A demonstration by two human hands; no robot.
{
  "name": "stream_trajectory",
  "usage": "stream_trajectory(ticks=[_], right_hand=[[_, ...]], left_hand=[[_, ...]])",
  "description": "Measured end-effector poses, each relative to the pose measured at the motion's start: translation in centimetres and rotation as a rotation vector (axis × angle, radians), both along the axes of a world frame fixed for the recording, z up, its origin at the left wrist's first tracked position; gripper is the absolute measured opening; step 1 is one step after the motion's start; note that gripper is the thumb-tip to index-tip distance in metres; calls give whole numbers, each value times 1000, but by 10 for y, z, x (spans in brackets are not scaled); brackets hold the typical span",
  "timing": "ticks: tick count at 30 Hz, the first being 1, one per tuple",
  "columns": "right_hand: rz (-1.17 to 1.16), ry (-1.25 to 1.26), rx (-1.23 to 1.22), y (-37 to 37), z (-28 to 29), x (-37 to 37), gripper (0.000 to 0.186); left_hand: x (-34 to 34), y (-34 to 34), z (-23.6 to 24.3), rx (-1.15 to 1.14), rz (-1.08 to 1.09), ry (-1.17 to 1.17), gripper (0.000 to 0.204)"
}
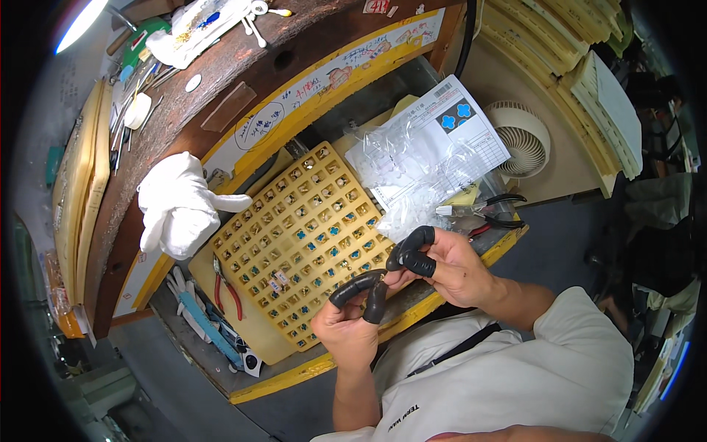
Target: Placing small blue stones into black jewelry molds and adjusting them using pliers.
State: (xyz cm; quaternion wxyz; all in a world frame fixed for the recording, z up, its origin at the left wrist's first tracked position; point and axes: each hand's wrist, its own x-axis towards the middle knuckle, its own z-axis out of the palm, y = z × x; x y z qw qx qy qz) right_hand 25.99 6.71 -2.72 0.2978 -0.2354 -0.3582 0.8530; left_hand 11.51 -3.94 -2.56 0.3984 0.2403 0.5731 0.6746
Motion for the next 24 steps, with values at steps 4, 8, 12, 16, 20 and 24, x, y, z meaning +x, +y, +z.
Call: stream_trajectory(ticks=[4, 8, 12, 16, 20, 24], right_hand=[[17, 15, 15, 1, 1, 0, 11], [0, 36, 27, 1, 3, -3, 14], [-2, 62, -26, 1, -6, -2, 13], [-54, 77, -130, -2, -8, -6, 16], [-26, 29, -108, -3, -6, -6, 18], [-19, 2, -57, -5, -11, -6, 18]], left_hand=[[-1, -2, -2, 14, -6, -38, 24], [2, -1, 0, 44, 14, -4, 26], [4, 0, -6, 57, 54, 89, 27], [6, 2, -7, 57, 59, 134, 26], [6, 2, -7, 99, 50, 335, 26], [10, 5, -3, 115, 85, 333, 25]])
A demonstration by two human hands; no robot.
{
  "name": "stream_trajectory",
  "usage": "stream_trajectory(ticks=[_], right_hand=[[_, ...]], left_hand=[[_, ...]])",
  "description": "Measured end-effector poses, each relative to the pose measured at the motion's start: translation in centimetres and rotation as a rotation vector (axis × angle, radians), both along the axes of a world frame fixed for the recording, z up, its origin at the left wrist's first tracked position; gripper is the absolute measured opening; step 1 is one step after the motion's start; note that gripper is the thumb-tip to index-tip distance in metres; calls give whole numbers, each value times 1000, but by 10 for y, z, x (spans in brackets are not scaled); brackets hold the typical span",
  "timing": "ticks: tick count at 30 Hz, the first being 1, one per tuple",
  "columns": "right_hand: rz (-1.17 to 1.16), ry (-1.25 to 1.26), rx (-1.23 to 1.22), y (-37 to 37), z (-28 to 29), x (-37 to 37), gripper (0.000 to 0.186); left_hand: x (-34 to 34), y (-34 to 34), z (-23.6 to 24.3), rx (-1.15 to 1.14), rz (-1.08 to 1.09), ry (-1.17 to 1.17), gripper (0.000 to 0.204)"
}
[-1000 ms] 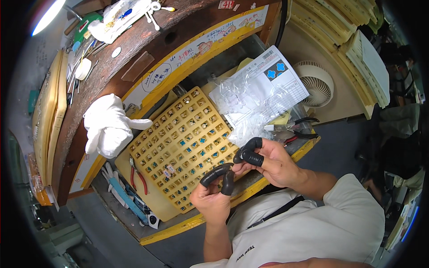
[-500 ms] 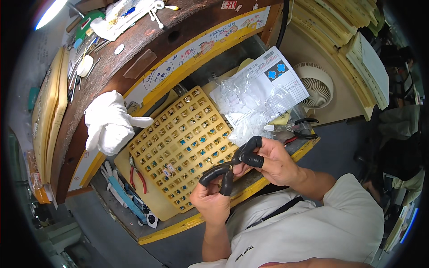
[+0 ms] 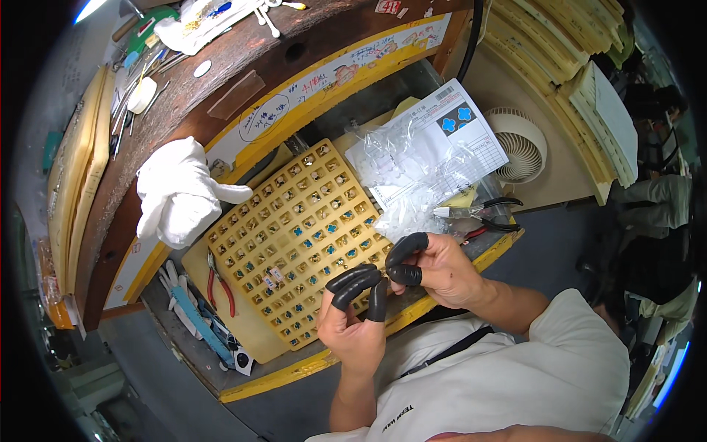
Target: Placing small blue stones into black jewelry molds and adjusting them using pliers.
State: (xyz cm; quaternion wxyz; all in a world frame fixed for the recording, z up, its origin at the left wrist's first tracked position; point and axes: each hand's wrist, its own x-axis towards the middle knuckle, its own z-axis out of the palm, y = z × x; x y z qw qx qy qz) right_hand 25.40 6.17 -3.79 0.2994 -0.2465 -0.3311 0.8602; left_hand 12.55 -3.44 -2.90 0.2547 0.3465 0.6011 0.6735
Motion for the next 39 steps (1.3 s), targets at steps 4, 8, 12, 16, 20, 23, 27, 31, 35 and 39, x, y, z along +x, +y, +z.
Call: stream_trajectory(ticks=[4, 8, 12, 16, 20, 23, 27, 31, 35, 39], right_hand=[[-63, -6, 39, -4, -3, -6, 18], [-25, 23, -17, -10, 2, -8, 20], [-36, -40, 91, -13, 5, -10, 20], [-9, -55, 192, -13, 10, -8, 24], [2, -83, 176, -13, 8, -7, 24], [-18, -66, 166, -12, 5, -6, 22], [-39, -53, 147, -8, 0, -5, 20], [-33, -73, 154, -6, 5, -5, 19], [-23, -91, 168, -5, 8, -3, 18], [-32, -95, 174, -6, 7, -3, 18]], left_hand=[[3, 1, -2, 8, 17, -2, 26], [3, 1, -3, 0, 61, -32, 26], [4, 0, -3, 11, 92, -101, 26], [2, -1, -3, 3, 110, -114, 26], [0, -2, -2, 3, 100, -55, 25], [-1, -3, -1, -8, 100, -8, 24], [-1, -5, 2, -22, 86, 83, 23], [-3, -6, 2, -26, 70, 137, 23], [-3, -5, 5, -35, 56, 177, 22], [-3, -5, 3, -32, 58, 190, 20]])
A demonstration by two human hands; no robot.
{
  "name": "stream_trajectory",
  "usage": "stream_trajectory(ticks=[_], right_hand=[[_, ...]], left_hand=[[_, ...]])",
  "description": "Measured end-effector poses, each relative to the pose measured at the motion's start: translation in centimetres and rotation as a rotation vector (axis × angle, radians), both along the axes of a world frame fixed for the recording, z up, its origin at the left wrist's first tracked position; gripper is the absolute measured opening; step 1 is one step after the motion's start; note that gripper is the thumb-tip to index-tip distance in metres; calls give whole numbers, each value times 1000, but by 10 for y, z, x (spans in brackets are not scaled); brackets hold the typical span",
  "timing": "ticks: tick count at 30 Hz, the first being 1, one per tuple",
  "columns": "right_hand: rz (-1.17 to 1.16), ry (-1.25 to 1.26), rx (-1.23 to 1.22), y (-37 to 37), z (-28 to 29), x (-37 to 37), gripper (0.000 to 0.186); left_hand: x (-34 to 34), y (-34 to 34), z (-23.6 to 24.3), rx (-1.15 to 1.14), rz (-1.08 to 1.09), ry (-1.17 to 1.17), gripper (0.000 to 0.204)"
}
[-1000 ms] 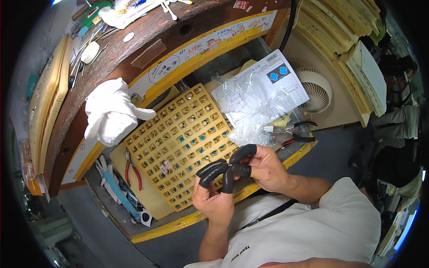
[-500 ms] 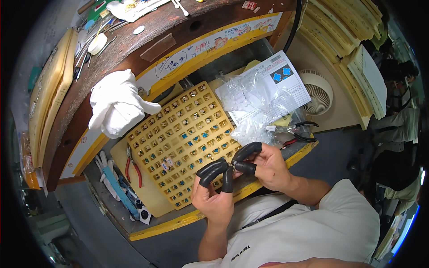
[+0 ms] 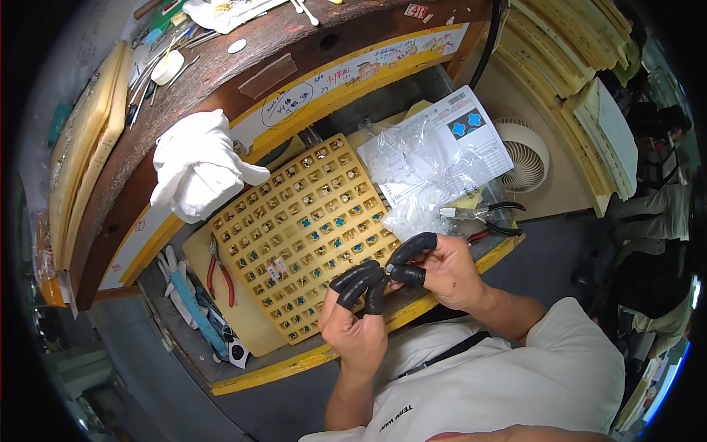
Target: Placing small blue stones into black jewelry molds and adjusting them using pliers.
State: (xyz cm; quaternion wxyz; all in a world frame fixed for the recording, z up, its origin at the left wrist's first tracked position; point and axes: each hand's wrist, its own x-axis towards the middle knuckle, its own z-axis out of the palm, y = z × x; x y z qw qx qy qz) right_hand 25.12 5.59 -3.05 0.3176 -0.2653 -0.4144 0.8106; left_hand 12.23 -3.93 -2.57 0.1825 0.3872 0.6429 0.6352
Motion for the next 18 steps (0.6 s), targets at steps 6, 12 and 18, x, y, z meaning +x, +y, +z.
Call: stream_trajectory(ticks=[6, 12, 18], right_hand=[[13, -85, 110, 0, 5, 2, 17], [86, -191, 329, 12, 13, 5, 18], [125, -211, 333, 16, 12, 4, 19]], left_hand=[[-5, 0, -1, 26, -44, 73, 26], [-11, 0, 1, 8, -113, 87, 30], [-9, 3, -1, -20, -85, -29, 29]])
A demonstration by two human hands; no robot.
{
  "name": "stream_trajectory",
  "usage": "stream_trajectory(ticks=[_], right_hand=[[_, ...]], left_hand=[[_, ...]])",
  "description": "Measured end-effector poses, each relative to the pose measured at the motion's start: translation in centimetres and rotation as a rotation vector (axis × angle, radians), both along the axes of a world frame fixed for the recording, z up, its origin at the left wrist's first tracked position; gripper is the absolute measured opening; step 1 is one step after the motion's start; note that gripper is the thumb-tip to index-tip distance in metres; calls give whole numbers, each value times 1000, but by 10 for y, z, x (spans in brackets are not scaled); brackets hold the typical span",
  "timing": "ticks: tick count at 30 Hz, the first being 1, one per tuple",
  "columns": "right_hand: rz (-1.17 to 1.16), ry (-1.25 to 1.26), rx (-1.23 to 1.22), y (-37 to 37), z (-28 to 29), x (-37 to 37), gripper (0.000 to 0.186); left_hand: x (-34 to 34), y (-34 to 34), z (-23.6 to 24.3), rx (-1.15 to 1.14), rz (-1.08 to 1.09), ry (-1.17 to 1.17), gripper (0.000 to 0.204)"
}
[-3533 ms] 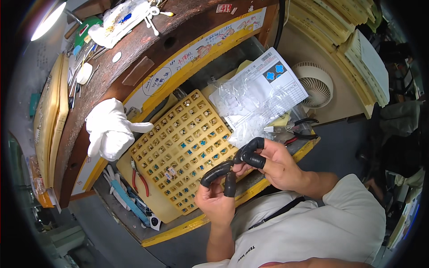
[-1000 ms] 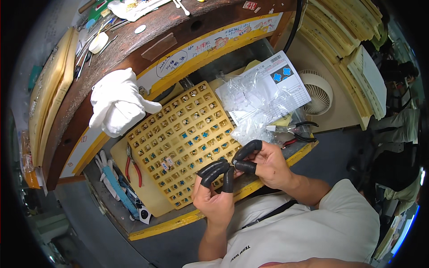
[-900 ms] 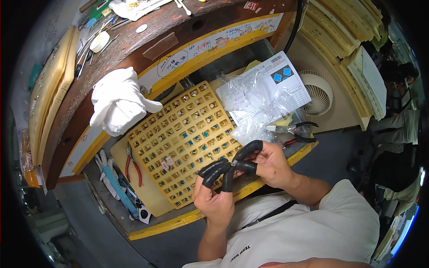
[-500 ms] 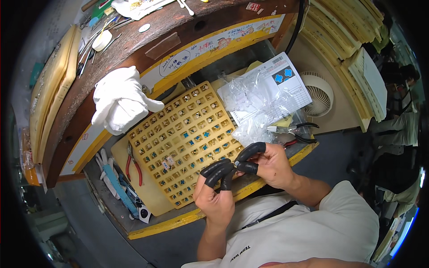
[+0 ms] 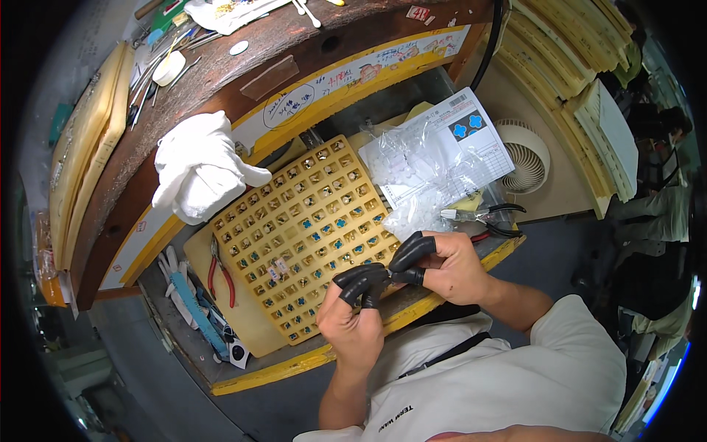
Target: Placing small blue stones into black jewelry molds and adjusting them using pliers.
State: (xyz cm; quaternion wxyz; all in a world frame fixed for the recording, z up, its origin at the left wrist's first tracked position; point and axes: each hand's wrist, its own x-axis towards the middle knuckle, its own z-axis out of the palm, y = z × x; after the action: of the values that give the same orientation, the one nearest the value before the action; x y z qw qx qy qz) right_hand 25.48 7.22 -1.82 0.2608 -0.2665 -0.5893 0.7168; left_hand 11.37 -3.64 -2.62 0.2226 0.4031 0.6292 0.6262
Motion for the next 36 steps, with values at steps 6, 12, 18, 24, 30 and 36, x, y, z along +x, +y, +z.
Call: stream_trajectory(ticks=[6, 12, 18, 24, 30, 36], right_hand=[[-37, 86, -108, -6, -8, -2, 18], [7, 57, -108, 0, -8, 1, 19], [28, 64, -169, -3, -3, 2, 20], [7, 60, -57, -6, -2, 3, 19], [16, -61, 410, 0, 1, 4, 23], [2, -43, 522, -2, -2, 3, 27]], left_hand=[[3, 0, -1, 2, 12, -52, 26], [-5, -3, -1, -32, -48, -48, 26], [4, -4, 1, -20, 17, -227, 22], [-1, -7, -1, -25, -36, -78, 21], [-3, -2, 2, 4, -24, 62, 31], [-4, -2, 2, -8, -31, -8, 30]])
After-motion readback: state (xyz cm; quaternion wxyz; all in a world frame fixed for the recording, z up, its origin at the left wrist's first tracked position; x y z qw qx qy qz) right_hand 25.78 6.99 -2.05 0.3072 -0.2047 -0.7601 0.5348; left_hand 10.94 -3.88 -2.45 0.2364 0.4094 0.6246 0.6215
